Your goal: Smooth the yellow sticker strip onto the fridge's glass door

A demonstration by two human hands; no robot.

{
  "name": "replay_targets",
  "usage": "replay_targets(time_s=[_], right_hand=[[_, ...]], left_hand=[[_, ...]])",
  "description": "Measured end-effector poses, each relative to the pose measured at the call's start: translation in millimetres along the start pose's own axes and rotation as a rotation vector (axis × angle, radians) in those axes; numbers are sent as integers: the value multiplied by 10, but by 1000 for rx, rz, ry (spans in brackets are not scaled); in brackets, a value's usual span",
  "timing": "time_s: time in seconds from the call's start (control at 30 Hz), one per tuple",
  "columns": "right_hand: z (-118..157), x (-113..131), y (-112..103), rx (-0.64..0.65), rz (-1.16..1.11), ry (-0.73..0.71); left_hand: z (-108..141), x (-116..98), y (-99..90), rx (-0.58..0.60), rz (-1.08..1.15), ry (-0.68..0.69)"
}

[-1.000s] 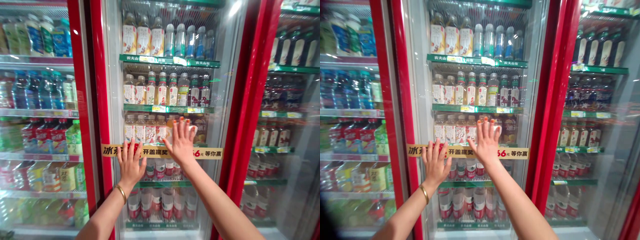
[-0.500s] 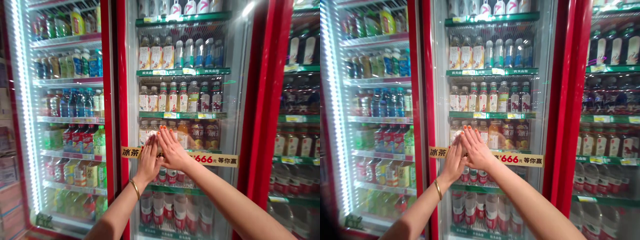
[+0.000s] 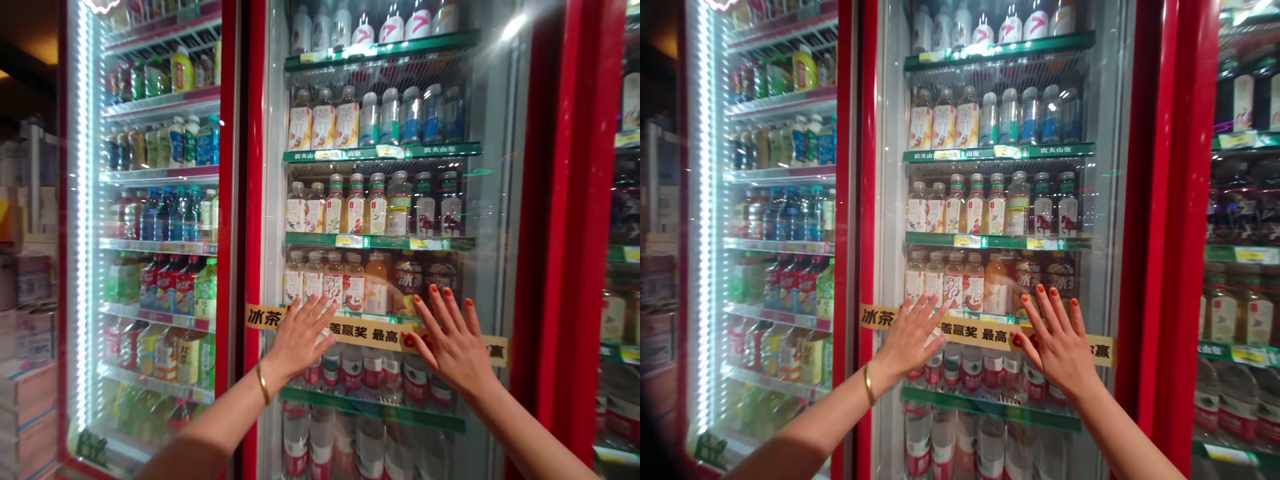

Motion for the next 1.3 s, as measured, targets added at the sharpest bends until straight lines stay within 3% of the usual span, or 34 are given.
replay_targets(time_s=[0.07, 0.17, 0.23, 0.3, 0.4, 0.47, 0.5, 0.57, 0.63, 0.67, 0.73, 0.8, 0.87, 0.93, 0.97, 1.03, 1.1, 1.17, 1.23, 1.3], right_hand=[[115, 10, 7, -14, -12, -1], [187, -5, 7, -30, -27, 0], [186, -9, -4, -49, -39, 2], [173, -6, -18, -68, -44, 12], [159, 9, -31, -84, -34, 19], [158, 18, -34, -86, -24, 15], [158, 19, -35, -86, -18, 12], [159, 16, -34, -82, -8, 9], [163, 5, -32, -78, -4, 15], [165, 0, -30, -77, -6, 19], [169, -7, -27, -77, -11, 26], [172, -9, -28, -83, -11, 30], [173, -8, -26, -85, -5, 34], [171, -4, -22, -79, 1, 31], [170, -3, -20, -74, 3, 28], [172, -6, -20, -72, 7, 32], [180, -17, -22, -76, 12, 48], [188, -24, -18, -73, 14, 54], [194, -25, -10, -68, 13, 47], [197, -25, -6, -68, 15, 42]], left_hand=[[58, 273, -46, 4, -18, -61], [-235, 732, -223, -93, 39, -370], [-505, 718, -264, -104, 70, -401], [-620, 470, -220, -38, 52, -257], [-355, 92, -127, 94, -20, 117], [-151, 156, -147, 121, -28, 217], [-139, 303, -185, 109, -9, 159], [-284, 676, -275, 46, 58, -125], [-485, 837, -309, -17, 122, -390], [-556, 761, -289, -25, 137, -432], [-552, 343, -181, 16, 121, -313], [-270, -219, -13, 109, 50, 13], [183, -537, 109, 162, -30, 301], [435, -350, 102, 140, -52, 237], [437, -131, 53, 108, -38, 109], [281, 323, -65, 30, 23, -218], [82, 495, -111, -18, 86, -430], [-2, 275, -40, 8, 97, -416], [139, -196, 96, 75, 62, -197], [476, -587, 199, 111, 31, 39]])
Point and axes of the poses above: each hand's wrist, its own z-axis away from the middle knuckle, its own y-axis out of the palm, x = y × z, the point moved 6 cm from there along -z, towards the middle knuckle, and after that the axes turned 10 degrees about x, right-handed, at the moved point
